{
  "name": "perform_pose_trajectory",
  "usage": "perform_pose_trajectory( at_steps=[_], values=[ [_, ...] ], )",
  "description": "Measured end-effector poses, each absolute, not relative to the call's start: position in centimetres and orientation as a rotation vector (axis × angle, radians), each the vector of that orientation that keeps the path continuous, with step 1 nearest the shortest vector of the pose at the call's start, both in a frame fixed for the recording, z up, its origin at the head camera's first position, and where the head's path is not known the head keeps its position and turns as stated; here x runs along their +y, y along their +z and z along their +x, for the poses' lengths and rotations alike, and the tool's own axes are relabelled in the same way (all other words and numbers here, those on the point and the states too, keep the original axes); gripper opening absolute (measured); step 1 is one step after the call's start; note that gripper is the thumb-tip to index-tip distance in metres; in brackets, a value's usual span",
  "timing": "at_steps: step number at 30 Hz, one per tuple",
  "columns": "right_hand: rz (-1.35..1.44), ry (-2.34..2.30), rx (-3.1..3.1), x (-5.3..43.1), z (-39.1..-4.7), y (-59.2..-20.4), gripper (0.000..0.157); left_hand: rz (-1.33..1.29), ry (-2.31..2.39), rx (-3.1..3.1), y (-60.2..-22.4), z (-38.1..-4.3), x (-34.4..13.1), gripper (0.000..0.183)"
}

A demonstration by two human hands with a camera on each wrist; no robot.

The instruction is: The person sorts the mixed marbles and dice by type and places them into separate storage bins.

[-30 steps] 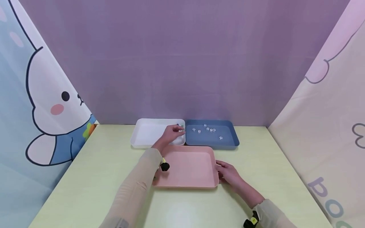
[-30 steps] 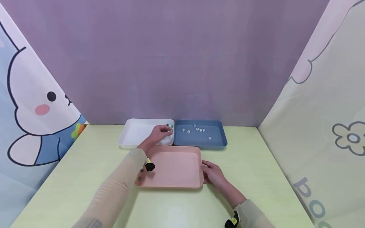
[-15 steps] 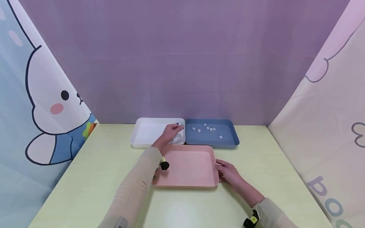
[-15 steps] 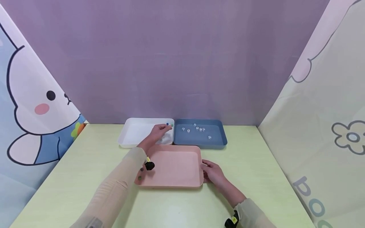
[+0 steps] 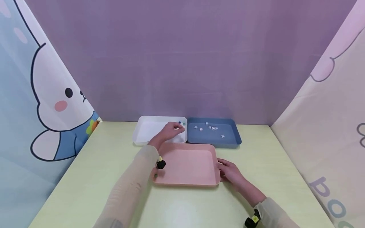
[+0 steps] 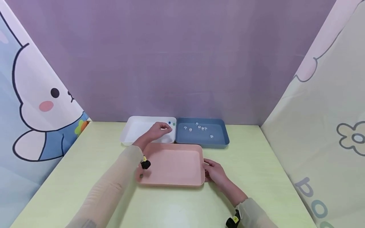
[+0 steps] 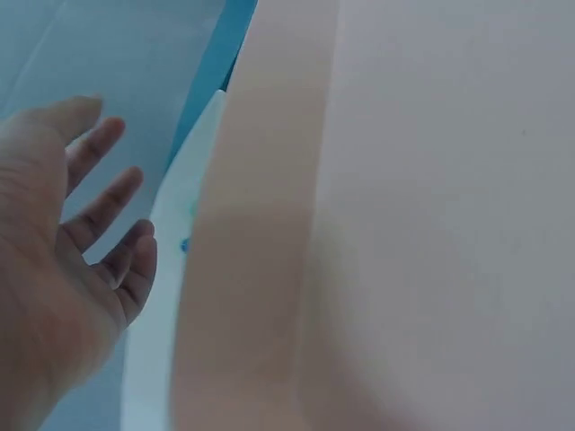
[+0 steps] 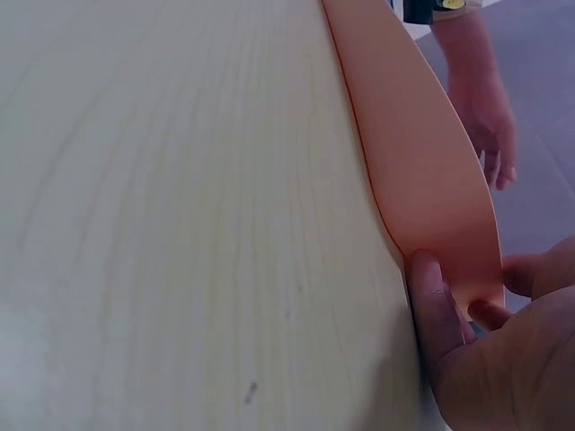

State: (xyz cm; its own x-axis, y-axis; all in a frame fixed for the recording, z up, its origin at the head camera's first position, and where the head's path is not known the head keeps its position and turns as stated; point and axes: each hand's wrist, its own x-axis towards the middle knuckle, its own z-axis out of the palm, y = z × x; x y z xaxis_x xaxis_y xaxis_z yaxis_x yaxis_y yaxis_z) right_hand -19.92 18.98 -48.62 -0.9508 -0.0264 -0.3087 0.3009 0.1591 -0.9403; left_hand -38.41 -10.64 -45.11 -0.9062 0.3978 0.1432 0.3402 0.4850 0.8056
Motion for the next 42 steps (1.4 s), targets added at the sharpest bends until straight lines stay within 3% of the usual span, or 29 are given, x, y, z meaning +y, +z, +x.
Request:
perform_pose_trajectory(
  at_steps=[9,21,27,34,42],
  values=[
    [0.286,-1.864,2.166,19.1,-19.9,-48.6,0.046,0.727,0.981,2.766,-42.7,-35.9,-11.4,0.013],
    [0.259,-1.856,2.176,19.6,-20.4,-48.2,0.047,0.644,0.342,2.953,-39.6,-32.5,-12.8,0.019],
    [0.262,-1.852,2.156,19.4,-20.2,-48.5,0.047,0.616,0.204,2.886,-38.9,-30.8,-13.0,0.011],
    [0.271,-1.862,2.158,19.4,-20.2,-48.6,0.047,0.638,0.059,2.883,-38.4,-28.1,-12.9,0.019],
    [0.271,-1.852,2.161,19.2,-20.0,-48.3,0.047,0.683,-0.071,2.842,-38.7,-26.6,-13.3,0.014]
  ],
)
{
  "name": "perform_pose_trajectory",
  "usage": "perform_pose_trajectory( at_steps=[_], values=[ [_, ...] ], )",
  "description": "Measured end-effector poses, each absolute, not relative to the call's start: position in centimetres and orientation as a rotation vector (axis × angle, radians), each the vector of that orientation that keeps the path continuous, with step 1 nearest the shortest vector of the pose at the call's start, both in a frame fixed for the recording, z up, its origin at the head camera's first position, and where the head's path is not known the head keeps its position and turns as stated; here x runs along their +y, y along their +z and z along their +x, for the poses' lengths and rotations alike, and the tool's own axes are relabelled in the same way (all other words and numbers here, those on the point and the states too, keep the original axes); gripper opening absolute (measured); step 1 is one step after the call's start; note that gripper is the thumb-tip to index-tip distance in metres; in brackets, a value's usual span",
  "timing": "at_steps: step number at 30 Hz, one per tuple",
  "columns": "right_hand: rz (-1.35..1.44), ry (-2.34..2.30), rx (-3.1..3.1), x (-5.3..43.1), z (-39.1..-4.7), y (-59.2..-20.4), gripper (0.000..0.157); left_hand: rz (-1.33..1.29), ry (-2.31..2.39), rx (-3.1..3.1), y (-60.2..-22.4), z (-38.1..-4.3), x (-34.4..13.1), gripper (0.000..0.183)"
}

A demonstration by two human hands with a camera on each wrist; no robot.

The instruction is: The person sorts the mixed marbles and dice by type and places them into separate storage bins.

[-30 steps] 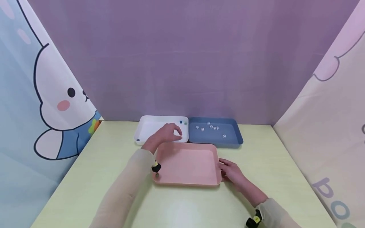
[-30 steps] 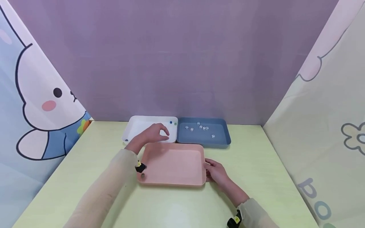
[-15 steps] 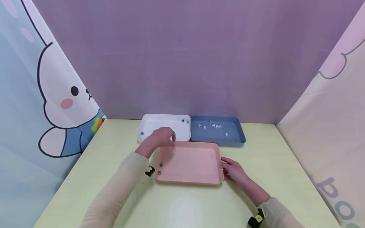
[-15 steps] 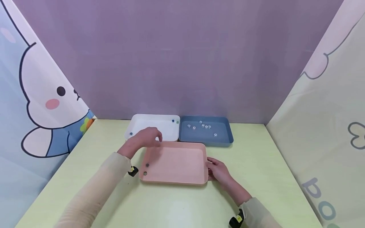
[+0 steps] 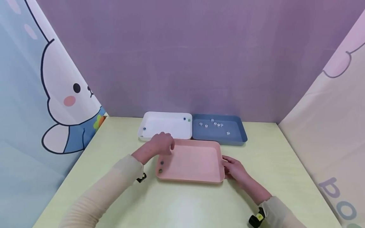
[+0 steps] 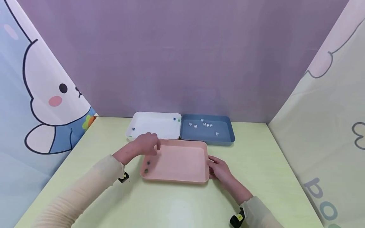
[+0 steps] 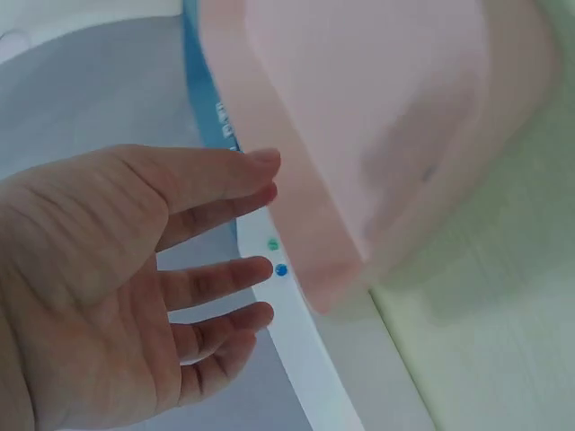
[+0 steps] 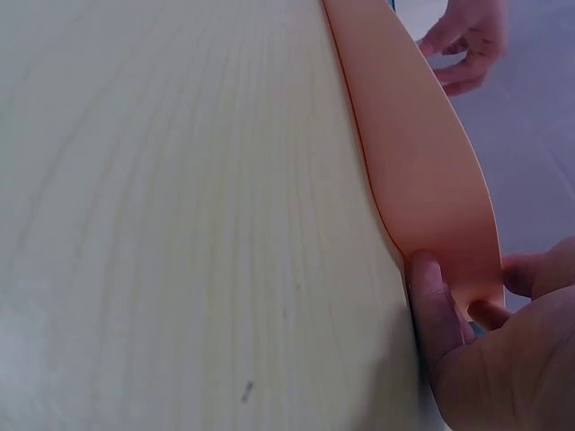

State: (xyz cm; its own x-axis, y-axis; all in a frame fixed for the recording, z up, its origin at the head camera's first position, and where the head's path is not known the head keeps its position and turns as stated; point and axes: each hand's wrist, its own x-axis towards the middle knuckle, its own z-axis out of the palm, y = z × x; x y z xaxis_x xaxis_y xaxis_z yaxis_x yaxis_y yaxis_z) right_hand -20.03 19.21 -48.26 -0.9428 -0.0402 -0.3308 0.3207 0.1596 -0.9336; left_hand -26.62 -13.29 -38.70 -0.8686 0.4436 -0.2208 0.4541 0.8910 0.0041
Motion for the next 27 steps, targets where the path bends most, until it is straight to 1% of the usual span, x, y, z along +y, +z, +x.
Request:
perform_pose_trajectory(
  at_steps=[6,15,19,22,25,27],
  values=[
    [0.273,-1.854,2.157,19.3,-20.2,-48.3,0.047,0.686,-0.119,2.772,-39.1,-26.0,-13.6,0.007],
    [0.278,-1.844,2.163,19.4,-20.3,-48.4,0.047,0.790,-0.502,2.752,-40.6,-24.8,-13.2,0.028],
    [0.285,-1.838,2.166,19.3,-20.4,-48.4,0.047,0.810,-0.620,2.737,-40.7,-24.3,-12.7,0.027],
    [0.285,-1.841,2.164,19.3,-20.5,-48.4,0.047,0.813,-0.700,2.727,-40.9,-24.2,-12.4,0.019],
    [0.287,-1.853,2.159,19.3,-20.5,-48.4,0.048,0.807,-0.771,2.716,-41.2,-24.1,-12.3,0.027],
    [0.282,-1.848,2.156,19.3,-20.4,-48.4,0.048,0.804,-0.812,2.707,-41.4,-24.0,-12.1,0.026]
  ],
)
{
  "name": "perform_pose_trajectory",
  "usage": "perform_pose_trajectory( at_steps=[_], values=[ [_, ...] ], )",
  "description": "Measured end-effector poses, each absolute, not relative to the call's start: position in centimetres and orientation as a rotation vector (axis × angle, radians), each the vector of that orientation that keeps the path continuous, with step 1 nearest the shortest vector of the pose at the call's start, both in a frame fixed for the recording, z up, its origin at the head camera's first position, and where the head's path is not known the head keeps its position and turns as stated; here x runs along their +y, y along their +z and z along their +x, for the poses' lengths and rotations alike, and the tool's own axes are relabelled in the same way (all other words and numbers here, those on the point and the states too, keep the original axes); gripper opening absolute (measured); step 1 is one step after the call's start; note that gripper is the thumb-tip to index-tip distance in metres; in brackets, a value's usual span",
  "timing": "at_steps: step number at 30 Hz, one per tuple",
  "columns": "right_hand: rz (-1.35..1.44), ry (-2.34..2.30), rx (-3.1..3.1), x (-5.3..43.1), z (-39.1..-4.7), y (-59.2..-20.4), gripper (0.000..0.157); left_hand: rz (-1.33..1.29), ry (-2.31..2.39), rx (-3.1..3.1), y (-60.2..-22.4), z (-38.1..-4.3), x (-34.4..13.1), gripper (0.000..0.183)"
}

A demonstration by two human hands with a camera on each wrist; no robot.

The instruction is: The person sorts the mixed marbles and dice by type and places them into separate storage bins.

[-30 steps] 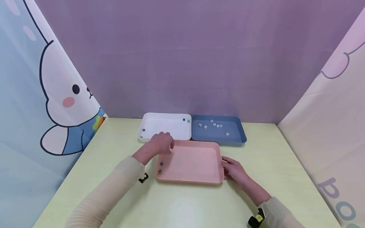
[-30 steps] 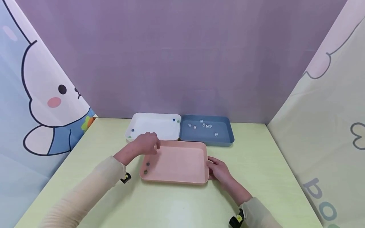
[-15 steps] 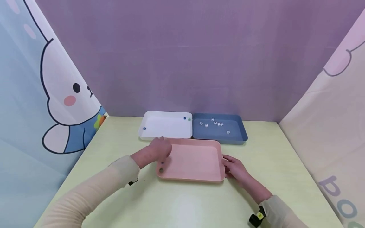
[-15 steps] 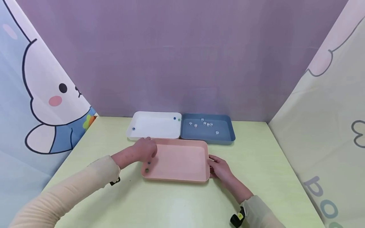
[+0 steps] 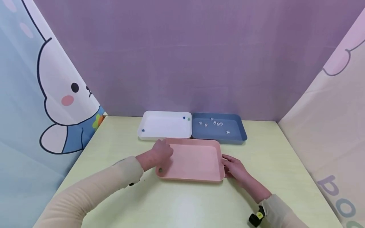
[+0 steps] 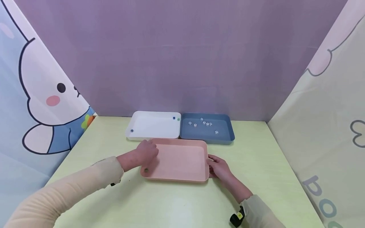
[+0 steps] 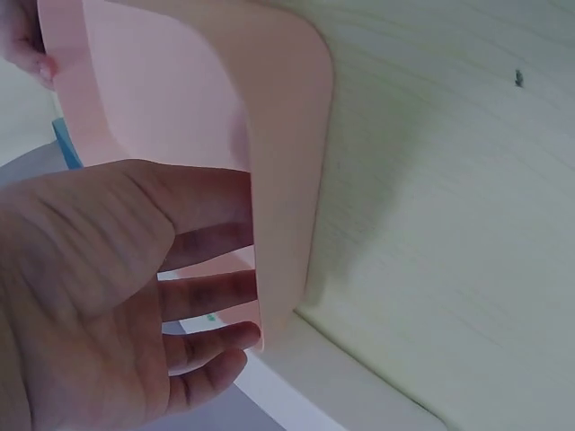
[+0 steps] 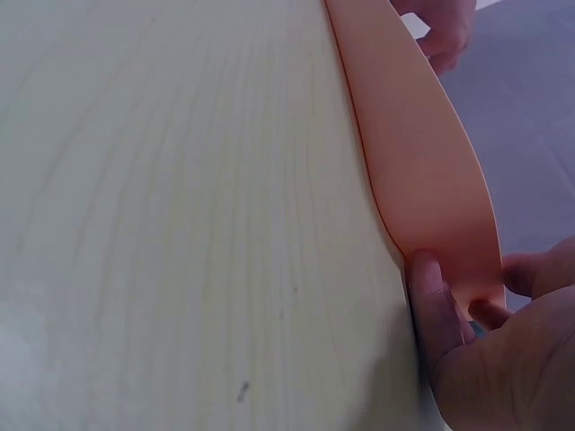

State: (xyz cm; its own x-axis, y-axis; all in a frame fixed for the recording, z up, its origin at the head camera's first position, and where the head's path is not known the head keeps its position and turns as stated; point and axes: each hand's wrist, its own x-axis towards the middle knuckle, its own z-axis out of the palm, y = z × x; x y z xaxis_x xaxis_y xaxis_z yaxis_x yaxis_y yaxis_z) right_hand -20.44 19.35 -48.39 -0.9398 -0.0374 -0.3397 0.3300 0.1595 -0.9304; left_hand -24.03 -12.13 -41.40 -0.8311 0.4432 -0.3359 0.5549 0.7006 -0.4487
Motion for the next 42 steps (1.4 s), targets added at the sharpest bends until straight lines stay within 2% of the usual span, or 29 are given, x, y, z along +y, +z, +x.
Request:
perform_pose_trajectory(
  at_steps=[12,21,28,36,42],
  values=[
    [0.281,-1.844,2.156,19.3,-20.5,-48.5,0.047,0.938,-1.046,2.659,-43.1,-24.2,-11.8,0.019],
    [0.280,-1.839,2.171,19.4,-20.6,-48.4,0.047,0.969,-1.011,2.692,-42.4,-24.4,-11.6,0.013],
    [0.287,-1.826,2.171,19.4,-20.5,-48.4,0.047,0.968,-0.870,2.766,-41.5,-25.0,-11.3,0.018],
    [0.279,-1.845,2.155,19.3,-20.2,-48.4,0.047,0.956,-0.670,2.782,-40.3,-25.9,-11.3,0.006],
    [0.283,-1.850,2.156,19.3,-20.3,-48.5,0.047,0.924,-0.356,2.848,-38.9,-27.2,-11.8,0.012]
  ],
)
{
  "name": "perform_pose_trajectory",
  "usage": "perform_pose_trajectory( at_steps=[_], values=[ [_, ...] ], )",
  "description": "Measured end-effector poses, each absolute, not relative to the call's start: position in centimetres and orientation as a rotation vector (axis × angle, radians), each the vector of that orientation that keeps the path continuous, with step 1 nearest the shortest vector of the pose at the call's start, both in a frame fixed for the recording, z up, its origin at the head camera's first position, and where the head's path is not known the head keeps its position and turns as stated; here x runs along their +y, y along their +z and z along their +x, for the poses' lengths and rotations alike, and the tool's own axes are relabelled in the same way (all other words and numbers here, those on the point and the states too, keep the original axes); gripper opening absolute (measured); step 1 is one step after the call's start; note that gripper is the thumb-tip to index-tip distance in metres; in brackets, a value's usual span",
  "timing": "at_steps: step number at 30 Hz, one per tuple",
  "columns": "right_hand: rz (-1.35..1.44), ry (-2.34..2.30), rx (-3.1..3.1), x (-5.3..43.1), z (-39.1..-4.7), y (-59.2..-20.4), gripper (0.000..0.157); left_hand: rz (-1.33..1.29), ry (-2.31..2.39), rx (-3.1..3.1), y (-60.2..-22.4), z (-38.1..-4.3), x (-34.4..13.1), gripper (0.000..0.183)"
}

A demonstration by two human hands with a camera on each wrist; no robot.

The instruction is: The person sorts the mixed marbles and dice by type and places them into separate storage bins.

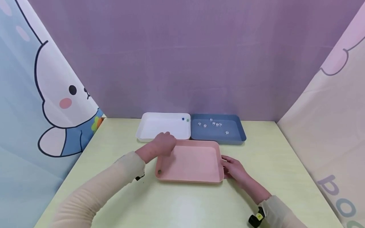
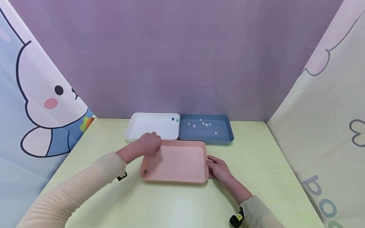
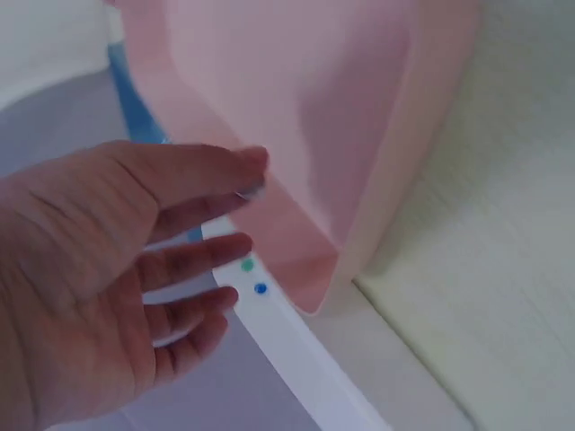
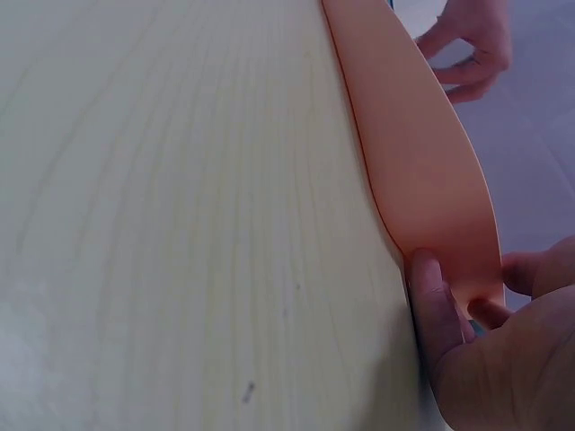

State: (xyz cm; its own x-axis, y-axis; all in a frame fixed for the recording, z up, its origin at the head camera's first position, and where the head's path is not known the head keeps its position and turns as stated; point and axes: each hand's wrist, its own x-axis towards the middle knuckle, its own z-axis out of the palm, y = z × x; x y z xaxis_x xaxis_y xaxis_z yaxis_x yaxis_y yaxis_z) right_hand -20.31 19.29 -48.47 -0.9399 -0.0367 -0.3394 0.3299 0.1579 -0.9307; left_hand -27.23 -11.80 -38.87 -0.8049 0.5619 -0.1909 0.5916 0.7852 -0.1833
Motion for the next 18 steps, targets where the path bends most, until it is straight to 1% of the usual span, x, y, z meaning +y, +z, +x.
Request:
perform_pose_trajectory(
  at_steps=[6,9,13,15,18],
  values=[
    [0.281,-1.861,2.154,19.4,-20.5,-48.3,0.047,0.978,0.018,2.881,-38.8,-29.5,-12.5,0.004],
    [0.254,-1.866,2.149,19.2,-20.1,-47.4,0.048,0.981,0.150,2.906,-39.1,-30.4,-12.6,0.006],
    [0.251,-1.866,2.154,19.1,-19.9,-47.5,0.047,0.905,0.412,2.907,-40.4,-31.3,-12.7,0.005],
    [0.262,-1.867,2.162,19.3,-20.0,-48.3,0.047,0.855,0.597,2.881,-41.4,-31.8,-12.8,0.004],
    [0.275,-1.863,2.166,19.2,-20.0,-48.4,0.046,0.777,0.855,2.829,-42.7,-32.4,-13.0,0.006]
  ],
)
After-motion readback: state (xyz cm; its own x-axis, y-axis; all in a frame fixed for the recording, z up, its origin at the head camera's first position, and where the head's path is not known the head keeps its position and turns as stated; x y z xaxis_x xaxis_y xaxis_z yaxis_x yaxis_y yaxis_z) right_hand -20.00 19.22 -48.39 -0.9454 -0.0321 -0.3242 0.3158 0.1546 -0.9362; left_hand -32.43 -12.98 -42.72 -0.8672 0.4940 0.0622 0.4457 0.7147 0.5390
